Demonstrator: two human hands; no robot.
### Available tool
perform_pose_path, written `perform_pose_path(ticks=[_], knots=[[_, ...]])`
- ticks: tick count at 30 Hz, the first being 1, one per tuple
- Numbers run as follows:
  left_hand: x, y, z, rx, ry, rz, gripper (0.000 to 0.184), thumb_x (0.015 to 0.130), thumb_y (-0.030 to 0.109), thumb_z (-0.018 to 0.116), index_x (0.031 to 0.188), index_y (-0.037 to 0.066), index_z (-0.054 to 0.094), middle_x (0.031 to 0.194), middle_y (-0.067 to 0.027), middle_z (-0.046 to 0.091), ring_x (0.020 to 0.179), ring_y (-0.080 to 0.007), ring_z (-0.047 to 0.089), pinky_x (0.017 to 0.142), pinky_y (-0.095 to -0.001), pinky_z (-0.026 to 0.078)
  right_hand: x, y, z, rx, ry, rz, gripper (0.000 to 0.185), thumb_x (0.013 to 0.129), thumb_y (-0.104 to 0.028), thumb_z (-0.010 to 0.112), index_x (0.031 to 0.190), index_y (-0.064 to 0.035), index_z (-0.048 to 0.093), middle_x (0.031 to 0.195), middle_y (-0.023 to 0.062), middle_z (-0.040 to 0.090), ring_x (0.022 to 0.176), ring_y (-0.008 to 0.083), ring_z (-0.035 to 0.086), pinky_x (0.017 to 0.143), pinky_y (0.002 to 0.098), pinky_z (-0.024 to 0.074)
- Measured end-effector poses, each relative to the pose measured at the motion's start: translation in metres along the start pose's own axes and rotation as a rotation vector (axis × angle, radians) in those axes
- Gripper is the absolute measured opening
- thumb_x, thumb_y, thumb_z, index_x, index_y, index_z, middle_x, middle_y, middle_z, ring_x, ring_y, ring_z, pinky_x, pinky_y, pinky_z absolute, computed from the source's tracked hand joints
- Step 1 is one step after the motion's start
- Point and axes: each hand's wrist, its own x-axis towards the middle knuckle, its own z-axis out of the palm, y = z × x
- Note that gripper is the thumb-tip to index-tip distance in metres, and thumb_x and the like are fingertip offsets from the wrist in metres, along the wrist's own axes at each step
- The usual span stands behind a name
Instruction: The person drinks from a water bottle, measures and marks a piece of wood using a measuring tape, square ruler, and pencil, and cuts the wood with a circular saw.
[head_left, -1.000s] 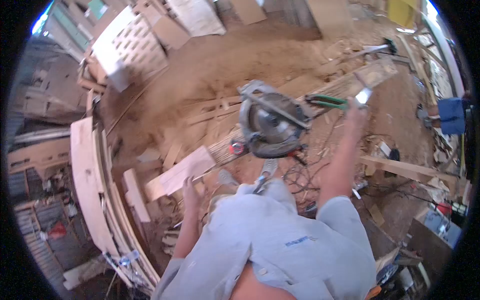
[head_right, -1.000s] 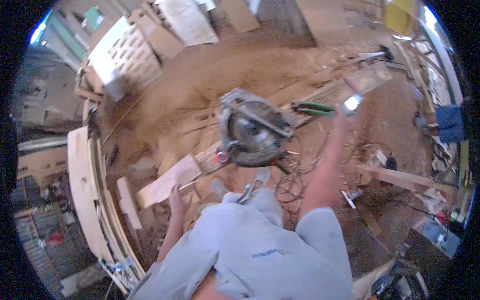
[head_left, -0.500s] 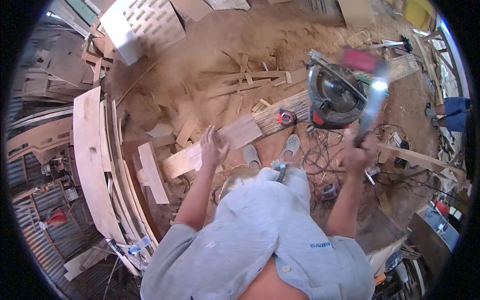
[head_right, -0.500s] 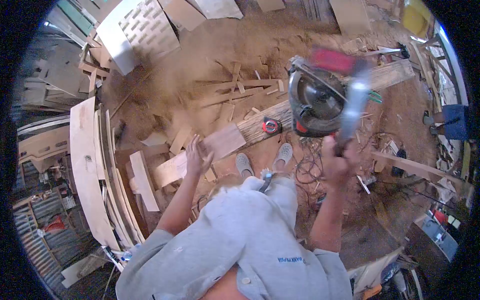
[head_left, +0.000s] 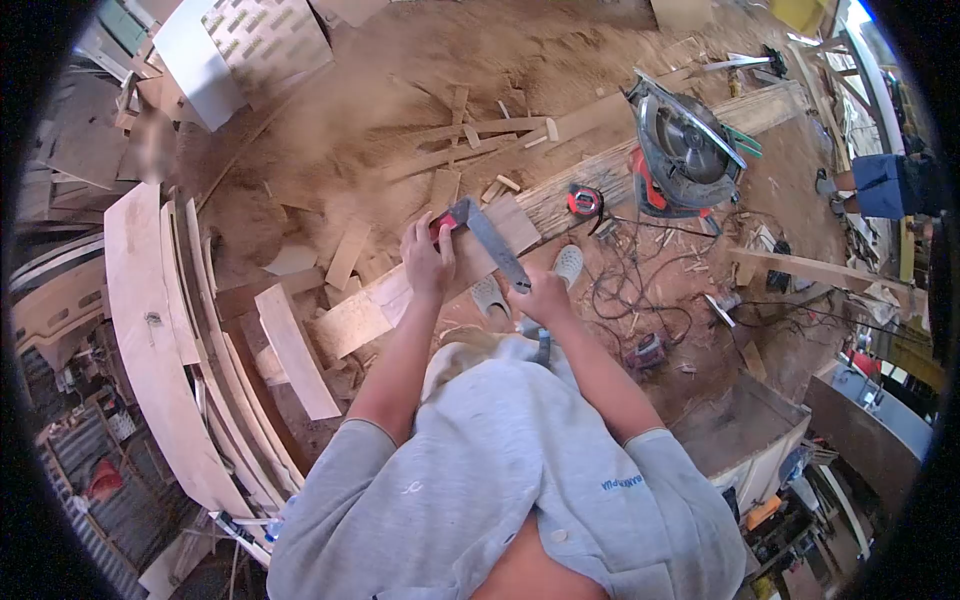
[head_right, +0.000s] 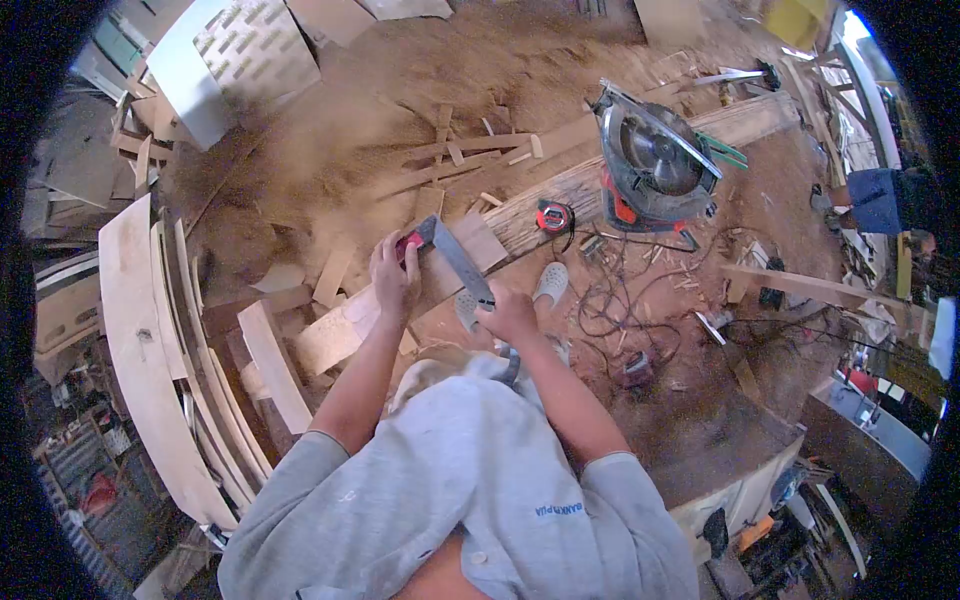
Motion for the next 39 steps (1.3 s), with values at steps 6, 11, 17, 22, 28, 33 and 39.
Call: perform_pose_path(ticks=[6, 11, 17, 22, 28, 33, 39], knots=[[0.000, 0.003, 0.009, -0.017, 0.097, 0.027, 0.034, 0.104, 0.030, 0.068, 0.133, 0.011, 0.068, 0.120, -0.0184, 0.066, 0.115, -0.0398, 0.061, 0.102, -0.0511, 0.049, -0.006, -0.006, -0.007, 0.081, -0.004, 0.066, 0.047, 0.083, -0.049, 0.084, 0.105, -0.0081, 0.074, 0.088, 0.0203, 0.076, 0.088, 0.0418, 0.075, 0.078, 0.0526, 0.0591], [0.000, 0.008, 0.007, 0.000, 0.072, 0.003, 0.040, 0.101, 0.035, 0.072, 0.133, 0.012, 0.068, 0.124, -0.0174, 0.065, 0.117, -0.0394, 0.060, 0.103, -0.0513, 0.049, -0.012, -0.014, -0.019, 0.039, 0.015, 0.076, 0.055, 0.084, -0.057, 0.084, 0.105, -0.0071, 0.075, 0.087, 0.0193, 0.076, 0.085, 0.0410, 0.075, 0.076, 0.0506, 0.0588], [0.001, 0.017, 0.001, 0.078, 0.034, 0.058, 0.047, 0.098, 0.042, 0.074, 0.134, 0.012, 0.068, 0.127, -0.0163, 0.065, 0.121, -0.0384, 0.059, 0.106, -0.0506, 0.049, -0.018, 0.006, -0.018, 0.090, 0.131, 0.183, 0.045, 0.095, -0.050, 0.075, 0.103, -0.0054, 0.075, 0.084, 0.0204, 0.075, 0.084, 0.0410, 0.075, 0.075, 0.0499, 0.0574], [0.001, 0.015, 0.005, 0.063, 0.033, 0.072, 0.048, 0.099, 0.042, 0.073, 0.135, 0.010, 0.067, 0.129, -0.0163, 0.065, 0.123, -0.0379, 0.059, 0.106, -0.0499, 0.049, -0.012, 0.011, -0.043, 0.317, 0.437, 0.174, 0.042, 0.111, -0.037, 0.052, 0.094, -0.0029, 0.070, 0.085, 0.0209, 0.071, 0.081, 0.0437, 0.070, 0.073, 0.0516, 0.0534], [0.002, 0.013, 0.008, 0.050, 0.032, 0.081, 0.045, 0.101, 0.037, 0.071, 0.137, 0.010, 0.064, 0.131, -0.0172, 0.064, 0.124, -0.0391, 0.058, 0.107, -0.0505, 0.048, 0.008, 0.021, -0.073, -0.048, 0.732, -0.212, 0.045, 0.117, -0.034, 0.047, 0.097, -0.0026, 0.072, 0.089, 0.0094, 0.072, 0.077, 0.0175, 0.068, 0.065, 0.0350, 0.0514], [0.003, 0.009, 0.012, 0.038, 0.032, 0.074, 0.044, 0.101, 0.035, 0.071, 0.136, 0.010, 0.064, 0.130, -0.0174, 0.064, 0.124, -0.0398, 0.058, 0.107, -0.0510, 0.048, 0.010, 0.012, -0.065, 0.435, 0.571, 0.011, 0.035, 0.114, -0.030, 0.053, 0.102, -0.0037, 0.074, 0.099, 0.0149, 0.075, 0.092, 0.0309, 0.071, 0.079, 0.0434, 0.0543], [0.003, 0.012, 0.010, 0.057, 0.031, 0.083, 0.044, 0.101, 0.034, 0.071, 0.136, 0.010, 0.064, 0.129, -0.0166, 0.064, 0.124, -0.0400, 0.058, 0.107, -0.0514, 0.048, 0.016, -0.009, -0.069, 0.225, 0.530, -0.175, 0.022, 0.108, -0.020, 0.063, 0.106, -0.0029, 0.076, 0.100, 0.0173, 0.077, 0.094, 0.0361, 0.073, 0.084, 0.0451, 0.0561]])
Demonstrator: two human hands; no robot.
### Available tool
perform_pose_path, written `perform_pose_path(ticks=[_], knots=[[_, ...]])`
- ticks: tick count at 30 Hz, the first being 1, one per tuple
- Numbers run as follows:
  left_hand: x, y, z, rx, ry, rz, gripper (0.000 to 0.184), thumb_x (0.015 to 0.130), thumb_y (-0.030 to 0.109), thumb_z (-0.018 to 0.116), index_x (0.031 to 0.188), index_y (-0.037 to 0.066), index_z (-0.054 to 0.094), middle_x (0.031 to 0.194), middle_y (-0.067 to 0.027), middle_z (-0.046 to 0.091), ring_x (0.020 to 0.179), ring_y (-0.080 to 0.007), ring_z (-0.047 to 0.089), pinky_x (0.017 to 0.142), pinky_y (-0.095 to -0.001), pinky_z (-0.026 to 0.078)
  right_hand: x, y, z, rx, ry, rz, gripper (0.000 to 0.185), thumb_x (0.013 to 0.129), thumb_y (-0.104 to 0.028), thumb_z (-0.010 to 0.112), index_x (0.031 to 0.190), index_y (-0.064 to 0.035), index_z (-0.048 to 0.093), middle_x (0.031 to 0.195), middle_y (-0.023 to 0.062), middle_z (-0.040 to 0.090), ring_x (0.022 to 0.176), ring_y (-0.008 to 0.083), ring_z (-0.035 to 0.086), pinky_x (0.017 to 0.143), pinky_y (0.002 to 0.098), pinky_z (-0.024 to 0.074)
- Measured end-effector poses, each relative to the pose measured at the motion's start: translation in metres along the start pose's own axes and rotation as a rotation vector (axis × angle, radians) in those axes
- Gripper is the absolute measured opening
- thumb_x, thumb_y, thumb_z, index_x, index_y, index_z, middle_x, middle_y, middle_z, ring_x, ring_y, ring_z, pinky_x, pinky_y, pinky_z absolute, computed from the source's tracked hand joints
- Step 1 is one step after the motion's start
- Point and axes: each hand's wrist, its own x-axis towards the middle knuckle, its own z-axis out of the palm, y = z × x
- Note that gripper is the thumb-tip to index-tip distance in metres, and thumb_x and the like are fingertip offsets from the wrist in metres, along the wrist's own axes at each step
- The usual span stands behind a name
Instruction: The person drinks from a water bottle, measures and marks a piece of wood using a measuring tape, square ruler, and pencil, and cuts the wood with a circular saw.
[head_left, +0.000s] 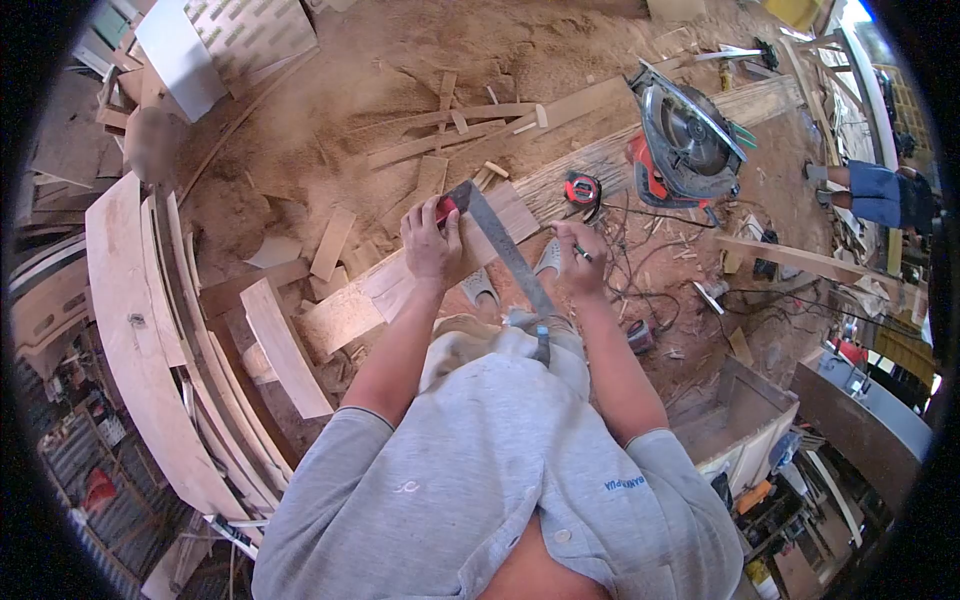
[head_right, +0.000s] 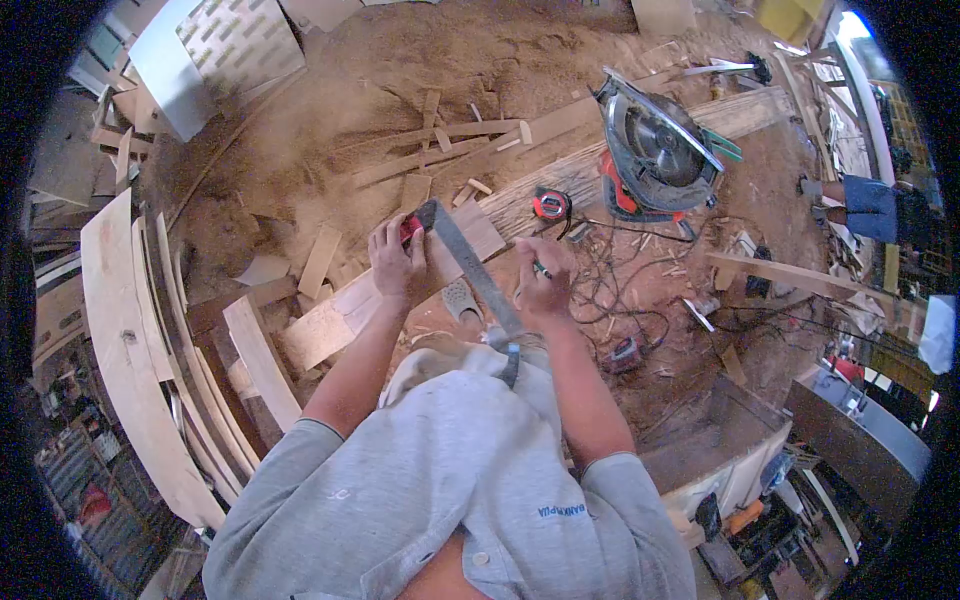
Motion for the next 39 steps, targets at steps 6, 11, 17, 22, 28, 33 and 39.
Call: perform_pose_path(ticks=[6, 11, 17, 22, 28, 33, 39], knots=[[-0.001, -0.006, 0.005, 0.013, 0.016, 0.026, 0.046, 0.100, 0.038, 0.072, 0.137, 0.010, 0.064, 0.130, -0.0156, 0.064, 0.123, -0.0395, 0.058, 0.107, -0.0512, 0.048, 0.013, -0.008, 0.014, 0.029, -0.072, -0.082, 0.024, 0.107, -0.019, 0.064, 0.109, 0.0005, 0.078, 0.102, 0.0187, 0.079, 0.095, 0.0359, 0.075, 0.085, 0.0427, 0.0571], [-0.002, -0.010, 0.009, 0.025, 0.016, 0.031, 0.047, 0.100, 0.039, 0.072, 0.137, 0.011, 0.064, 0.129, -0.0153, 0.064, 0.123, -0.0391, 0.058, 0.106, -0.0508, 0.048, 0.023, -0.010, 0.024, 0.123, -0.167, -0.070, 0.027, 0.106, -0.019, 0.062, 0.114, 0.0013, 0.078, 0.107, 0.0192, 0.079, 0.102, 0.0357, 0.076, 0.091, 0.0416, 0.0573], [-0.001, -0.011, 0.010, 0.033, 0.012, 0.027, 0.046, 0.100, 0.040, 0.072, 0.136, 0.012, 0.065, 0.128, -0.0149, 0.064, 0.122, -0.0390, 0.058, 0.106, -0.0504, 0.048, 0.051, -0.014, 0.049, 0.104, -0.332, -0.139, 0.031, 0.103, -0.023, 0.062, 0.120, -0.0025, 0.077, 0.114, 0.0197, 0.078, 0.107, 0.0383, 0.074, 0.096, 0.0461, 0.0567], [-0.001, -0.008, 0.008, 0.054, 0.019, 0.035, 0.046, 0.099, 0.040, 0.072, 0.135, 0.013, 0.065, 0.127, -0.0148, 0.065, 0.121, -0.0391, 0.059, 0.105, -0.0505, 0.049, 0.070, -0.015, 0.069, -0.039, -0.445, -0.174, 0.032, 0.101, -0.027, 0.062, 0.121, -0.0069, 0.077, 0.116, 0.0182, 0.077, 0.116, 0.0397, 0.068, 0.102, 0.0506, 0.0535], [0.001, -0.003, 0.003, 0.047, 0.037, 0.038, 0.046, 0.099, 0.040, 0.073, 0.135, 0.012, 0.065, 0.128, -0.0151, 0.065, 0.120, -0.0393, 0.059, 0.105, -0.0507, 0.049, 0.053, -0.013, 0.030, -0.175, -0.564, -0.245, 0.031, 0.099, -0.031, 0.063, 0.119, -0.0129, 0.079, 0.115, 0.0174, 0.077, 0.115, 0.0387, 0.069, 0.102, 0.0475, 0.0543], [-0.001, -0.005, 0.007, 0.042, 0.040, 0.018, 0.046, 0.099, 0.038, 0.073, 0.136, 0.012, 0.065, 0.128, -0.0153, 0.064, 0.120, -0.0390, 0.059, 0.105, -0.0509, 0.049, 0.052, -0.032, 0.008, -0.375, -0.880, 0.123, 0.035, 0.096, -0.037, 0.062, 0.108, -0.0095, 0.080, 0.102, 0.0268, 0.076, 0.099, 0.0489, 0.072, 0.092, 0.0557, 0.0573], [0.000, -0.004, 0.007, 0.067, 0.041, 0.036, 0.047, 0.098, 0.039, 0.074, 0.135, 0.012, 0.065, 0.128, -0.0152, 0.064, 0.120, -0.0390, 0.059, 0.104, -0.0507, 0.050, 0.101, -0.028, 0.080, -0.334, -0.699, 0.089, 0.039, 0.099, -0.039, 0.063, 0.103, -0.0042, 0.079, 0.098, 0.0285, 0.075, 0.096, 0.0486, 0.073, 0.089, 0.0564, 0.0578]])
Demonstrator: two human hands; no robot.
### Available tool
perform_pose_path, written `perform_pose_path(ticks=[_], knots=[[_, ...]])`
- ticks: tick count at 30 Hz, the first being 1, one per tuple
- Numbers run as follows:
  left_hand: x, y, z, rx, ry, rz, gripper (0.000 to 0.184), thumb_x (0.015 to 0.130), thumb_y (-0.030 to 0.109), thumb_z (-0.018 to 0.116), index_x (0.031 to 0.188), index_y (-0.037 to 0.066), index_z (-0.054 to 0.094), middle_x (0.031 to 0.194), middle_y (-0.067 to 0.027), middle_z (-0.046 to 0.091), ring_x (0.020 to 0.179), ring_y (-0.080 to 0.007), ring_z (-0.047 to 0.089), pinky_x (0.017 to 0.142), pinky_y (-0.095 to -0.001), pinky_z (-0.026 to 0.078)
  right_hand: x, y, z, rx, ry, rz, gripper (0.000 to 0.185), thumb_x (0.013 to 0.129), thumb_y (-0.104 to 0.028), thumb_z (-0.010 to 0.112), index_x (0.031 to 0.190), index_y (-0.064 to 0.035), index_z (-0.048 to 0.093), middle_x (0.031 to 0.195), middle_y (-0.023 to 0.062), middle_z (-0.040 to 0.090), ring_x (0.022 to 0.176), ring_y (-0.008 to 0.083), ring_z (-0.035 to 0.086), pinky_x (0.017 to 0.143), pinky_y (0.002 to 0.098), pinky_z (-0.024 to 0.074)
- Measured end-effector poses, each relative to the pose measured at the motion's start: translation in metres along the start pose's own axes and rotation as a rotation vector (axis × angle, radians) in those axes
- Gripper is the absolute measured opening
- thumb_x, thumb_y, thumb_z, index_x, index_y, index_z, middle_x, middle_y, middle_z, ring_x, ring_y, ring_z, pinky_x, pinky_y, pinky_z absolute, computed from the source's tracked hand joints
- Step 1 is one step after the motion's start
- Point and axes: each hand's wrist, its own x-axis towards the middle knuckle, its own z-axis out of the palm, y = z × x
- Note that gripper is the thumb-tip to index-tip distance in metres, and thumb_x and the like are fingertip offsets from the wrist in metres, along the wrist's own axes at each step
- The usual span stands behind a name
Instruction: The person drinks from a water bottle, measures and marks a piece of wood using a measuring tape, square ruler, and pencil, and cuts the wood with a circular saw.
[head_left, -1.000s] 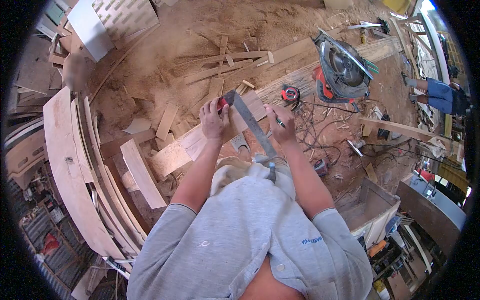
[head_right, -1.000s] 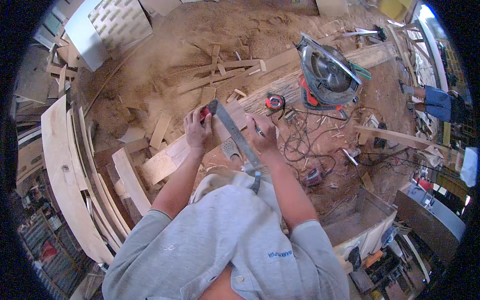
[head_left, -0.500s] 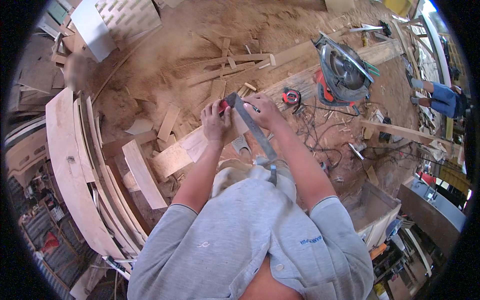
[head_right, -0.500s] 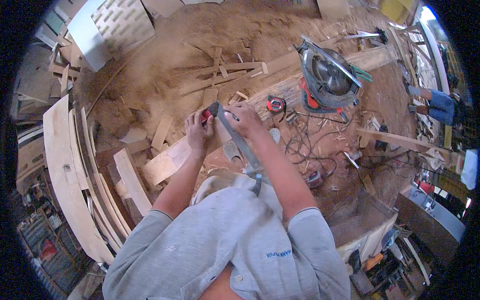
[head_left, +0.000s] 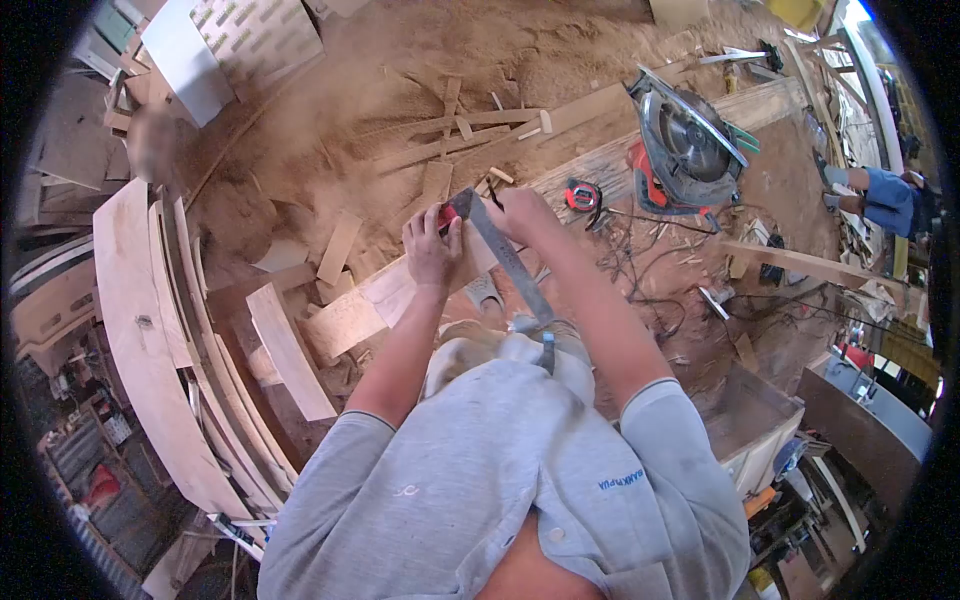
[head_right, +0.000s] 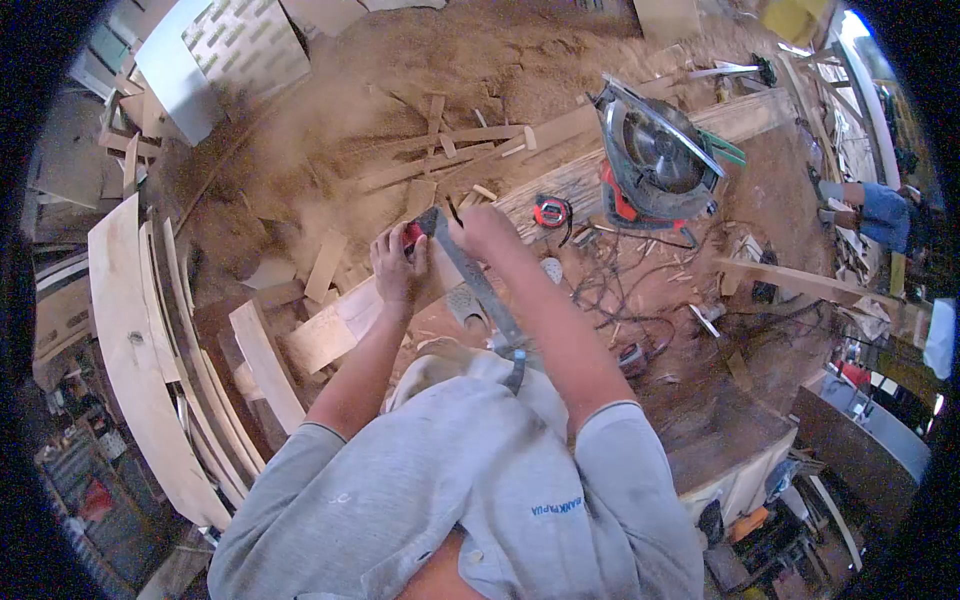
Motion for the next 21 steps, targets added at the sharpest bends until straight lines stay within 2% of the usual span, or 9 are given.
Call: perform_pose_path(ticks=[1, 5, 7, 10, 13, 16, 19, 21], knots=[[0.000, 0.000, 0.000, -0.003, -0.001, 0.001, 0.047, 0.098, 0.039, 0.074, 0.135, 0.012, 0.065, 0.128, -0.0154, 0.064, 0.120, -0.0391, 0.059, 0.104, -0.0506, 0.050, 0.008, -0.005, -0.001, 0.038, 0.044, -0.006, 0.040, 0.099, -0.039, 0.064, 0.101, -0.0015, 0.079, 0.097, 0.0283, 0.075, 0.095, 0.0483, 0.073, 0.088, 0.0557, 0.0581], [0.001, -0.001, 0.002, -0.003, 0.001, 0.016, 0.046, 0.098, 0.037, 0.075, 0.135, 0.012, 0.066, 0.127, -0.0162, 0.065, 0.120, -0.0393, 0.060, 0.104, -0.0504, 0.050, 0.015, -0.009, 0.000, 0.195, 0.187, -0.066, 0.036, 0.099, -0.036, 0.066, 0.107, -0.0034, 0.079, 0.096, 0.0260, 0.076, 0.093, 0.0462, 0.074, 0.086, 0.0519, 0.0596], [0.000, -0.003, 0.002, -0.006, 0.000, 0.018, 0.045, 0.098, 0.036, 0.075, 0.134, 0.011, 0.066, 0.127, -0.0166, 0.065, 0.120, -0.0393, 0.060, 0.104, -0.0504, 0.050, -0.004, -0.001, 0.005, 0.222, 0.177, -0.083, 0.034, 0.099, -0.034, 0.068, 0.111, -0.0054, 0.080, 0.097, 0.0243, 0.077, 0.092, 0.0438, 0.075, 0.085, 0.0499, 0.0601], [0.000, -0.002, 0.002, -0.020, -0.008, 0.005, 0.045, 0.098, 0.036, 0.075, 0.135, 0.011, 0.066, 0.127, -0.0167, 0.065, 0.120, -0.0393, 0.060, 0.104, -0.0504, 0.050, -0.040, 0.020, 0.019, 0.328, 0.290, -0.219, 0.028, 0.098, -0.029, 0.069, 0.113, -0.0092, 0.081, 0.099, 0.0219, 0.078, 0.095, 0.0397, 0.076, 0.086, 0.0473, 0.0602], [0.000, -0.001, 0.001, -0.009, 0.000, 0.005, 0.046, 0.098, 0.036, 0.075, 0.135, 0.010, 0.066, 0.128, -0.0166, 0.065, 0.121, -0.0391, 0.059, 0.105, -0.0500, 0.049, -0.086, 0.038, 0.014, 0.266, 0.201, -0.207, 0.027, 0.095, -0.031, 0.068, 0.111, -0.0137, 0.081, 0.099, 0.0218, 0.078, 0.093, 0.0438, 0.075, 0.087, 0.0525, 0.0597], [0.000, -0.001, 0.001, -0.016, 0.003, 0.013, 0.046, 0.098, 0.035, 0.075, 0.135, 0.010, 0.066, 0.128, -0.0166, 0.065, 0.121, -0.0390, 0.059, 0.107, -0.0499, 0.049, -0.128, 0.035, -0.002, 0.148, 0.064, -0.065, 0.025, 0.095, -0.028, 0.068, 0.111, -0.0111, 0.077, 0.099, 0.0200, 0.077, 0.092, 0.0426, 0.074, 0.084, 0.0533, 0.0588], [0.002, 0.001, -0.001, -0.042, -0.031, -0.020, 0.047, 0.098, 0.036, 0.074, 0.136, 0.010, 0.065, 0.129, -0.0180, 0.065, 0.124, -0.0399, 0.058, 0.108, -0.0508, 0.048, -0.141, 0.054, 0.049, 0.305, 0.300, -0.113, 0.022, 0.095, -0.025, 0.070, 0.109, -0.0086, 0.069, 0.101, 0.0173, 0.075, 0.095, 0.0417, 0.073, 0.083, 0.0559, 0.0566], [0.001, 0.004, -0.003, -0.069, -0.060, -0.048, 0.048, 0.099, 0.038, 0.072, 0.137, 0.010, 0.065, 0.132, -0.0204, 0.064, 0.126, -0.0417, 0.058, 0.109, -0.0521, 0.047, -0.152, 0.042, 0.064, 0.243, 0.203, 0.038, 0.021, 0.094, -0.023, 0.071, 0.107, -0.0086, 0.063, 0.099, 0.0153, 0.072, 0.095, 0.0420, 0.072, 0.081, 0.0561, 0.0552]])
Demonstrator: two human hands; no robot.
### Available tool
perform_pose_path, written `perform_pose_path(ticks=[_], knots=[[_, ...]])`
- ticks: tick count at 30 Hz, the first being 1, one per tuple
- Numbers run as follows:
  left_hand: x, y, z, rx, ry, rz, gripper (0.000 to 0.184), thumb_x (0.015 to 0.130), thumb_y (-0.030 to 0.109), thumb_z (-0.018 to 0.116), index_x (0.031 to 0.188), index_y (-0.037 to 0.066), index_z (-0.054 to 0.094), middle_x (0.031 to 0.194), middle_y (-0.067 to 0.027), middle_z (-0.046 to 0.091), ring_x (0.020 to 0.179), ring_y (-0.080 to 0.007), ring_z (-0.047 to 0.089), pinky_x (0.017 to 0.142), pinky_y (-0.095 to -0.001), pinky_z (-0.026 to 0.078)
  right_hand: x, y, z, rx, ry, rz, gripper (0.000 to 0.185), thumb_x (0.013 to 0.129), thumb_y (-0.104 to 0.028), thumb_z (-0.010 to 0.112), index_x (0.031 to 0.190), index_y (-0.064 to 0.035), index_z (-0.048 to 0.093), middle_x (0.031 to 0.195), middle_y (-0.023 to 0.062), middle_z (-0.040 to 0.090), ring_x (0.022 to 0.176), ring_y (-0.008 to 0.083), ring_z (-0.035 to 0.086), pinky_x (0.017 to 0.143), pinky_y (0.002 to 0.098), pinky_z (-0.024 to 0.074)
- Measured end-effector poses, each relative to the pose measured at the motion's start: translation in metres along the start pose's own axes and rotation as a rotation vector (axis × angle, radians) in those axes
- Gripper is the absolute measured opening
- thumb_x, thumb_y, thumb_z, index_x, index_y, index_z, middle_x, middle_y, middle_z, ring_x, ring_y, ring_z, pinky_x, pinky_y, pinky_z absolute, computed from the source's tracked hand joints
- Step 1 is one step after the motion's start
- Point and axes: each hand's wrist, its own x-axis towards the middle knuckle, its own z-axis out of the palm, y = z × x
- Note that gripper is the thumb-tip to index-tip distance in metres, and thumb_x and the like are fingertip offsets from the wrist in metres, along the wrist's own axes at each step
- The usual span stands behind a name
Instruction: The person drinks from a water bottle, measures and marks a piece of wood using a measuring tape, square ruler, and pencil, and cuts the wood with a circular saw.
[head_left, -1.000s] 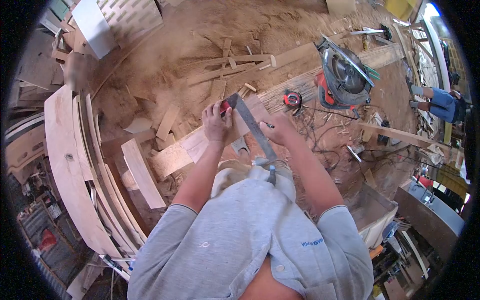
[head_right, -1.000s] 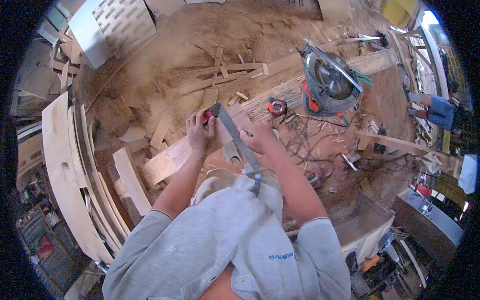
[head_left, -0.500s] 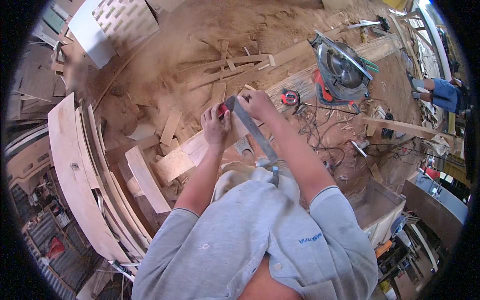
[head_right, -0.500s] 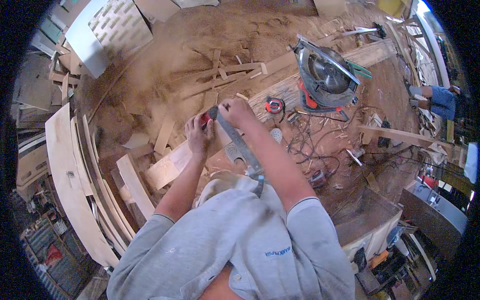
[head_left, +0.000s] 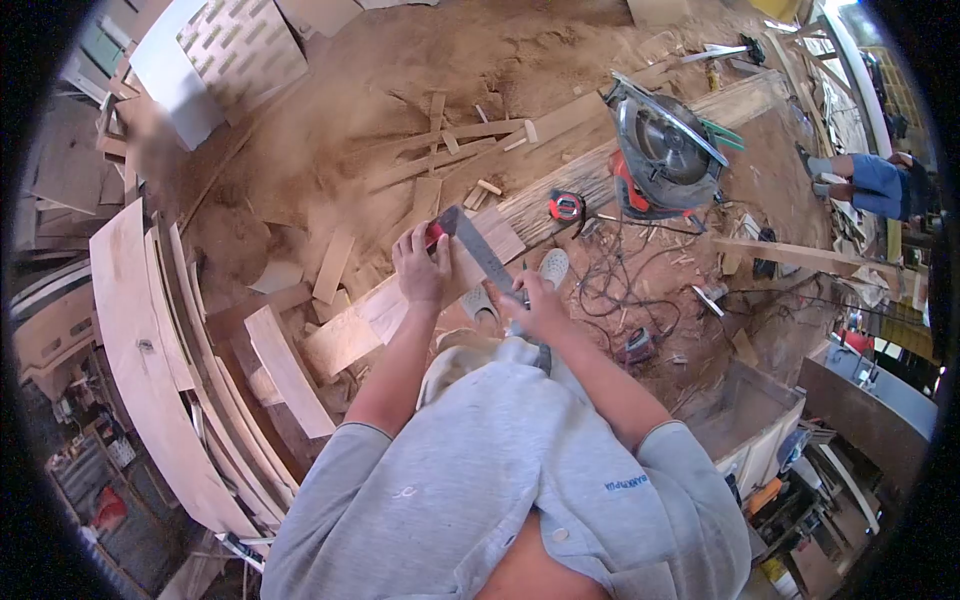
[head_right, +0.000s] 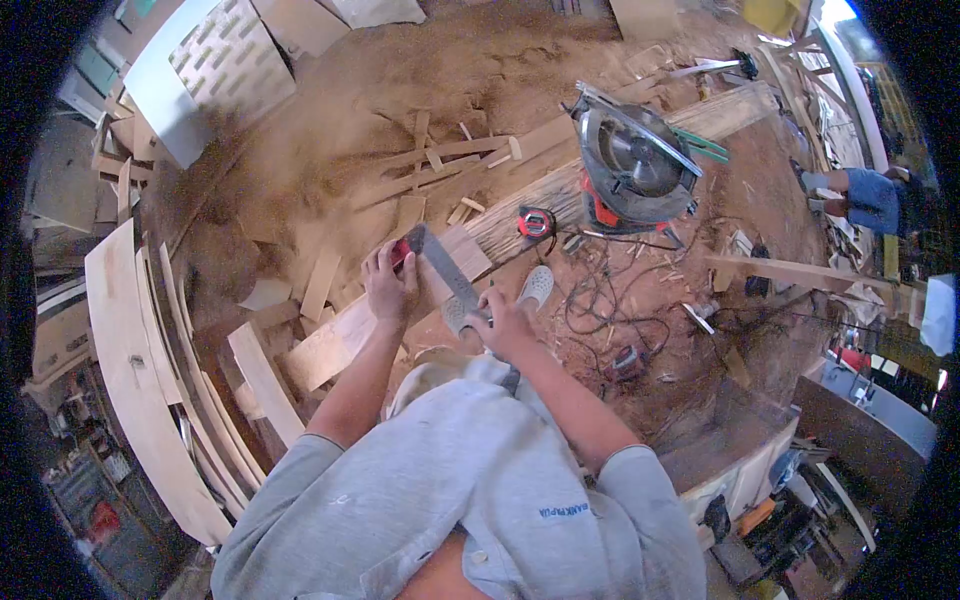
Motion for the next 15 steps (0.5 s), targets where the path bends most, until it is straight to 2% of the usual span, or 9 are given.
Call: perform_pose_path(ticks=[1, 4, 7, 10, 11, 13, 15], knots=[[-0.002, 0.000, 0.000, 0.001, 0.007, 0.003, 0.050, 0.099, 0.037, 0.072, 0.139, 0.008, 0.063, 0.133, -0.0206, 0.064, 0.127, -0.0417, 0.057, 0.110, -0.0521, 0.047, -0.005, -0.003, 0.005, -0.038, -0.039, 0.079, 0.022, 0.093, -0.022, 0.072, 0.106, -0.0086, 0.060, 0.098, 0.0144, 0.070, 0.096, 0.0421, 0.071, 0.079, 0.0562, 0.0544], [0.000, 0.001, 0.002, 0.004, 0.068, 0.013, 0.056, 0.099, 0.034, 0.072, 0.144, 0.004, 0.058, 0.136, -0.0220, 0.062, 0.130, -0.0423, 0.056, 0.112, -0.0524, 0.045, -0.005, -0.009, 0.002, 0.061, 0.107, -0.095, 0.026, 0.092, -0.021, 0.076, 0.107, -0.0101, 0.057, 0.096, 0.0135, 0.068, 0.092, 0.0417, 0.070, 0.076, 0.0542, 0.0527], [-0.004, -0.002, 0.007, 0.009, 0.120, 0.011, 0.060, 0.099, 0.034, 0.071, 0.146, 0.000, 0.054, 0.140, -0.0246, 0.061, 0.134, -0.0441, 0.055, 0.115, -0.0534, 0.043, 0.001, -0.019, -0.033, 0.068, 0.313, -0.216, 0.027, 0.088, -0.015, 0.081, 0.100, -0.0083, 0.057, 0.090, 0.0131, 0.066, 0.085, 0.0384, 0.069, 0.072, 0.0498, 0.0516], [-0.005, -0.013, 0.014, 0.035, 0.066, -0.004, 0.061, 0.099, 0.036, 0.069, 0.146, 0.000, 0.054, 0.140, -0.0253, 0.061, 0.135, -0.0443, 0.054, 0.116, -0.0537, 0.042, 0.003, -0.037, -0.104, 0.028, 0.625, -0.295, 0.033, 0.082, -0.008, 0.088, 0.097, -0.0088, 0.059, 0.084, 0.0096, 0.063, 0.077, 0.0293, 0.065, 0.065, 0.0396, 0.0508], [-0.005, -0.015, 0.015, 0.056, 0.054, -0.011, 0.060, 0.099, 0.036, 0.069, 0.144, 0.000, 0.055, 0.139, -0.0249, 0.061, 0.134, -0.0438, 0.055, 0.116, -0.0535, 0.042, 0.002, -0.051, -0.142, -0.110, 0.757, -0.372, 0.037, 0.081, -0.007, 0.092, 0.095, -0.0088, 0.058, 0.084, 0.0079, 0.060, 0.070, 0.0219, 0.061, 0.062, 0.0353, 0.0491], [-0.007, -0.019, 0.018, 0.078, 0.020, -0.016, 0.057, 0.099, 0.038, 0.069, 0.142, 0.001, 0.057, 0.136, -0.0241, 0.063, 0.132, -0.0428, 0.056, 0.116, -0.0528, 0.042, -0.002, -0.062, -0.199, 0.020, 0.913, -0.300, 0.036, 0.086, -0.007, 0.090, 0.098, -0.0093, 0.056, 0.084, 0.0036, 0.058, 0.067, 0.0134, 0.055, 0.060, 0.0300, 0.0463], [-0.007, -0.021, 0.020, 0.089, -0.017, -0.012, 0.055, 0.099, 0.039, 0.069, 0.138, 0.002, 0.059, 0.133, -0.0232, 0.064, 0.129, -0.0415, 0.057, 0.115, -0.0518, 0.042, -0.005, -0.047, -0.258, -0.020, 1.056, -0.233, 0.035, 0.089, -0.007, 0.089, 0.101, -0.0101, 0.056, 0.085, 0.0002, 0.057, 0.069, 0.0084, 0.051, 0.062, 0.0242, 0.0435]])
